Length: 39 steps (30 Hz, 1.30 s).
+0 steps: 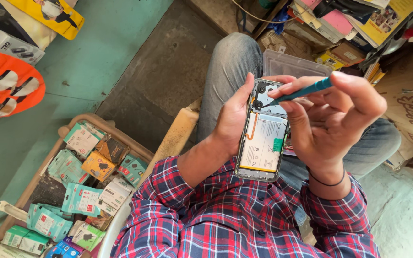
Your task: The person sits on a chair with a plastic parts box on their lap and repairs a smartphone. They pry off the phone's back cover, set the cover aside, pick a screwdriver from the parts box, and use it to unscrew and work on components inside the open phone body.
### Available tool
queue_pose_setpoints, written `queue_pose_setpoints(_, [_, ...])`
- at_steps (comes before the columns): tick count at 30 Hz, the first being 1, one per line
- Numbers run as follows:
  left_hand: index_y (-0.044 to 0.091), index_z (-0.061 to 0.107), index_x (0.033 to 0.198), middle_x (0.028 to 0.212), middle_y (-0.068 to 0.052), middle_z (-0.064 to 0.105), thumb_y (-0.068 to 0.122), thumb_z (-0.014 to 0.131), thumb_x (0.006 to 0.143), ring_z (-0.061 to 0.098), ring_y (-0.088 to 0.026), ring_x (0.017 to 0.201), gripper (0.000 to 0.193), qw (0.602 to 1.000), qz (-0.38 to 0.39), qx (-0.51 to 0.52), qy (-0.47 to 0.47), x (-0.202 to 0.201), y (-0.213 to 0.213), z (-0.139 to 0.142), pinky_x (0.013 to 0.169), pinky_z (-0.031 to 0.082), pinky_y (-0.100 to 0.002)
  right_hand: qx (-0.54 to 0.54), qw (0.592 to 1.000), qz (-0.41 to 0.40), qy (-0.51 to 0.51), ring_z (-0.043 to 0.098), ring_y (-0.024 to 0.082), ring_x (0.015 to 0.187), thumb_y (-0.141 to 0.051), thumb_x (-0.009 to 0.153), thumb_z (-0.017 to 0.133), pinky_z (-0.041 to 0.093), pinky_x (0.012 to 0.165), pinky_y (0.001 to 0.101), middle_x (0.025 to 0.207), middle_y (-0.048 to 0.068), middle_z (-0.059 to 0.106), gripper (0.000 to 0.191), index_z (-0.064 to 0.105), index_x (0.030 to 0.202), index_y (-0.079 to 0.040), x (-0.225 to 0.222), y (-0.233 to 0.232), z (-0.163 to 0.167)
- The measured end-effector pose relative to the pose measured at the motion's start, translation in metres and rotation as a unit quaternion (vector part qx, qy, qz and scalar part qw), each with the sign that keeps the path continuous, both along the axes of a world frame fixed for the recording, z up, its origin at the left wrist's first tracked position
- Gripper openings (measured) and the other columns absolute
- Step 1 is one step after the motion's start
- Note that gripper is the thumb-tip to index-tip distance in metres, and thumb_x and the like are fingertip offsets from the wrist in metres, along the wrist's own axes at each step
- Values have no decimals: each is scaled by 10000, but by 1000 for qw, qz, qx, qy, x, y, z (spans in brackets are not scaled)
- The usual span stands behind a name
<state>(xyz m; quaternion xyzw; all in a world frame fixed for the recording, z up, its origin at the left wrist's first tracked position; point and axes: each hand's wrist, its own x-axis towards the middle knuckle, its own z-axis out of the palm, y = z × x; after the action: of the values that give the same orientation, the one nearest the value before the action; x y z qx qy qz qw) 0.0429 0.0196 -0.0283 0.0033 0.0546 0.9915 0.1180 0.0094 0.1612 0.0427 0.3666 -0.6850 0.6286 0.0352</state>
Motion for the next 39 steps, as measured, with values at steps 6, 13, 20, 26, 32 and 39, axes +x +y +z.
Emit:
queue_pose_setpoints(6, [26, 507, 1457, 1318, -163, 653, 474, 297, 1198, 683, -273, 1174, 559, 998, 41, -13, 49, 2, 2, 9, 1004, 585, -471, -12, 997, -63, -36, 652, 240, 1000, 181, 1160, 665, 617, 907, 365, 1192, 154, 533, 690, 214, 1532, -186, -4, 8, -8])
queue_pose_setpoints(13, [26, 534, 1233, 1403, -185, 602, 325, 399, 1205, 621, -231, 1287, 329, 967, 138, -214, 13, 1, 8, 5, 1106, 531, -366, -112, 970, -93, -193, 634, 205, 999, 141, 1110, 685, 612, 951, 364, 1161, 138, 559, 712, 208, 1579, -103, -18, 6, -8])
queue_pose_setpoints(20, [19, 551, 1153, 1412, -160, 592, 375, 403, 1172, 639, -206, 1157, 386, 987, 81, -137, 2, 4, 5, 1, 976, 572, -366, -111, 966, -105, -209, 642, 198, 992, 136, 1137, 724, 631, 948, 376, 1145, 124, 553, 715, 198, 1566, -88, -24, 0, -3])
queue_pose_setpoints(26, [24, 524, 1152, 1388, -173, 581, 185, 489, 1188, 609, -135, 1093, 169, 961, 105, -255, -21, -1, 9, -2, 953, 555, -308, -100, 976, -96, -168, 623, 181, 1014, 138, 1142, 701, 642, 963, 382, 1208, 90, 530, 684, 226, 1573, -100, -26, 2, -13])
queue_pose_setpoints(32, [39, 492, 1114, 1419, -183, 600, 156, 488, 1170, 644, -137, 1100, 130, 964, 129, -233, 26, 1, 9, 3, 956, 560, -291, -51, 992, -104, -59, 649, 192, 1006, 149, 1142, 672, 643, 905, 344, 1214, 108, 545, 671, 231, 1542, -163, -10, 13, -15])
queue_pose_setpoints(39, [41, 485, 1132, 1396, -176, 582, 192, 473, 1184, 613, -90, 1047, 160, 922, 171, -344, 45, 4, 5, 15, 947, 537, -253, 2, 995, -97, 21, 733, 243, 1012, 123, 1117, 688, 680, 886, 344, 1181, 194, 624, 650, 245, 1475, -191, 12, 22, -23])
